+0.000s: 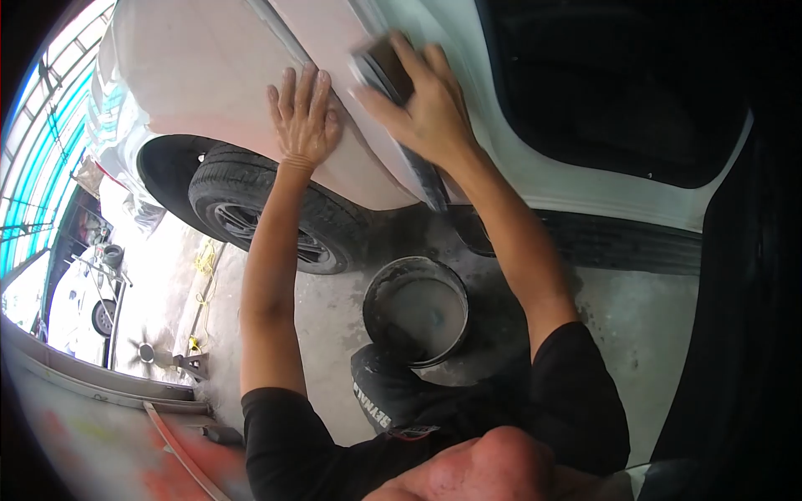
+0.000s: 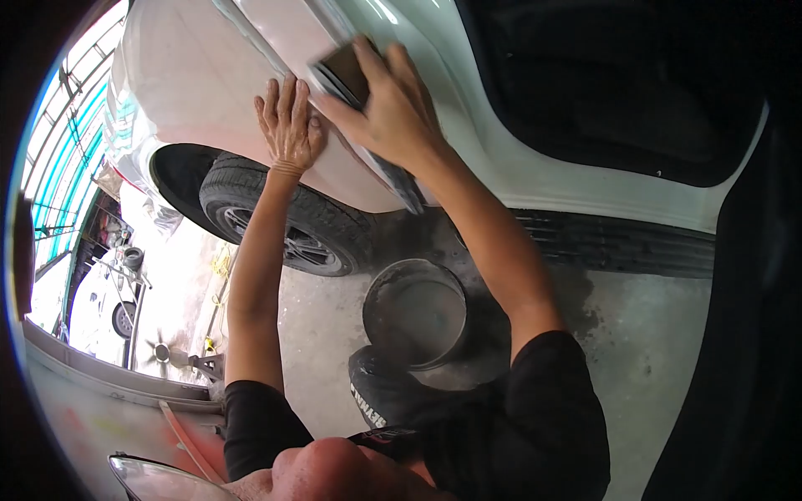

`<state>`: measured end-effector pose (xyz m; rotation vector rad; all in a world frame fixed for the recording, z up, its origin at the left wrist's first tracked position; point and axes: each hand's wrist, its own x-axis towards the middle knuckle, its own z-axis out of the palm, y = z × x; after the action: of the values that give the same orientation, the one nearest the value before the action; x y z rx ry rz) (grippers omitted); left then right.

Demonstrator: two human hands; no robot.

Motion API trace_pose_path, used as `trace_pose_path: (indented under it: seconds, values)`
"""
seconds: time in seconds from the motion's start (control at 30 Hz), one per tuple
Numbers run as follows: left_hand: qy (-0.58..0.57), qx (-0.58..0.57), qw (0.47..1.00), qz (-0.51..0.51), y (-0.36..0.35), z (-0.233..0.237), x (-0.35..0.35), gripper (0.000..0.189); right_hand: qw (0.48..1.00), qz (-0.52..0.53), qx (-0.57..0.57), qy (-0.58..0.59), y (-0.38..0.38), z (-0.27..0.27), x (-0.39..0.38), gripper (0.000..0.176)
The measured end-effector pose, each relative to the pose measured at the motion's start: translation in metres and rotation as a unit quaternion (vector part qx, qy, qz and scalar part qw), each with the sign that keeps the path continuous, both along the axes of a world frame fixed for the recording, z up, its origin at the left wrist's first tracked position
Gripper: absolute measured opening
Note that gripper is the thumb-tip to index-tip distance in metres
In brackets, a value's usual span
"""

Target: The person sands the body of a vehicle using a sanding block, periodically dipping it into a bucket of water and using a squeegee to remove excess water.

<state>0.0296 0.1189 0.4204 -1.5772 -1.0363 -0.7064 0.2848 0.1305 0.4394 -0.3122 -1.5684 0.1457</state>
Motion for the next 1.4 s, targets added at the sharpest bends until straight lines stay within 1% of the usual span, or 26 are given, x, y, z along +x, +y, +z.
trace_pose_path:
  seconds: [0.07,0.13,0.17,0.27,0.3,0.33,0.4,0.47,0.53,0.63,0.7,0.73,0.77,0.8,0.87,0.9,0.97,1.0,1.07,1.1,1.13,1.2,1.23,1.3,1.37,1.4]
  values:
    - [-0.003,0.004,1.000,-0.003,0.002,0.003,0.001,0.059,0.998,-0.003,-0.051,-0.033,-0.008,-0.047,0.009,0.081]
    - [-0.013,0.012,1.000,-0.008,0.001,0.002,0.005,0.061,0.999,0.011,-0.033,-0.021,-0.002,-0.067,0.008,0.078]
    - [-0.013,0.012,1.000,-0.008,0.001,0.002,0.004,0.062,1.000,0.004,-0.014,-0.007,-0.003,-0.051,0.004,0.076]
    - [-0.010,0.013,1.000,-0.024,0.000,0.003,0.004,0.064,0.997,-0.041,0.061,0.021,0.006,0.056,-0.015,0.068]
    - [-0.011,0.008,1.000,-0.022,0.001,0.002,0.006,0.064,0.998,0.043,0.042,0.003,0.008,0.087,-0.016,0.068]
    - [-0.011,0.005,1.000,-0.018,0.000,0.003,0.006,0.065,0.999,-0.023,-0.031,-0.008,-0.007,0.105,-0.014,0.073]
    - [-0.013,0.000,1.000,-0.012,-0.004,0.003,0.005,0.066,0.992,-0.020,0.121,0.036,0.010,0.071,-0.013,0.073]
    - [-0.017,0.004,1.000,-0.015,-0.002,0.004,0.007,0.066,1.000,-0.006,0.000,-0.007,-0.001,-0.003,-0.002,0.079]
    - [-0.023,0.004,1.000,-0.015,-0.002,0.003,0.008,0.066,0.998,-0.025,-0.021,-0.045,-0.008,-0.065,0.009,0.083]
    - [-0.021,0.001,1.000,-0.010,-0.004,0.003,0.007,0.066,1.000,0.010,-0.004,-0.025,0.002,-0.032,0.001,0.082]
    - [-0.018,0.007,1.000,-0.012,-0.003,0.004,0.006,0.066,0.999,-0.031,0.027,-0.012,0.008,0.054,-0.015,0.077]
    - [-0.019,-0.001,1.000,-0.008,-0.004,0.005,0.006,0.066,0.998,0.022,0.058,0.010,0.009,0.103,-0.020,0.072]
    - [-0.021,-0.008,1.000,-0.005,-0.006,0.005,0.007,0.067,0.987,0.076,-0.118,-0.084,-0.040,0.153,0.011,0.071]
    - [-0.025,-0.014,1.000,-0.003,-0.008,0.006,0.008,0.067,0.999,-0.029,0.017,0.015,-0.018,0.168,-0.019,0.064]
    - [-0.027,-0.019,0.999,-0.005,-0.009,0.004,0.006,0.070,0.998,0.052,-0.007,-0.032,0.001,0.138,-0.015,0.066]
    - [-0.027,-0.016,0.999,-0.013,-0.008,0.005,0.006,0.070,0.999,-0.023,0.005,-0.031,-0.002,0.108,-0.011,0.070]
    - [-0.028,-0.014,0.999,-0.022,-0.006,0.006,0.007,0.072,0.999,-0.014,0.042,-0.027,0.009,0.028,-0.009,0.084]
    - [-0.032,-0.013,0.999,-0.023,-0.007,0.005,0.008,0.071,0.998,-0.043,0.004,-0.044,-0.001,0.000,-0.004,0.085]
    - [-0.034,-0.018,0.999,-0.019,-0.008,0.006,0.007,0.071,0.999,-0.028,-0.020,-0.028,-0.006,0.007,-0.005,0.076]
    - [-0.034,-0.016,0.999,-0.025,-0.008,0.007,0.007,0.071,0.999,-0.039,0.011,-0.022,-0.003,0.034,-0.010,0.072]
    - [-0.035,-0.016,0.999,-0.030,-0.009,0.006,0.007,0.071,0.998,-0.050,0.040,-0.018,0.002,0.077,-0.016,0.068]
    - [-0.034,-0.015,0.999,-0.034,-0.009,0.005,0.006,0.071,0.994,0.006,-0.032,-0.103,-0.005,0.173,-0.020,0.063]
    - [-0.032,-0.013,0.999,-0.033,-0.009,0.005,0.005,0.072,0.985,0.069,-0.069,-0.143,-0.031,0.211,0.001,0.060]
    - [-0.033,-0.015,0.999,-0.029,-0.009,0.005,0.006,0.072,0.987,0.096,-0.049,-0.121,-0.041,0.224,0.008,0.057]
    - [-0.037,-0.024,0.999,-0.024,-0.008,0.006,0.006,0.073,0.998,0.022,0.062,0.004,-0.012,0.173,-0.018,0.054]
    - [-0.041,-0.025,0.999,-0.027,-0.008,0.005,0.006,0.073,0.999,-0.002,0.028,-0.031,0.006,0.124,-0.018,0.071]
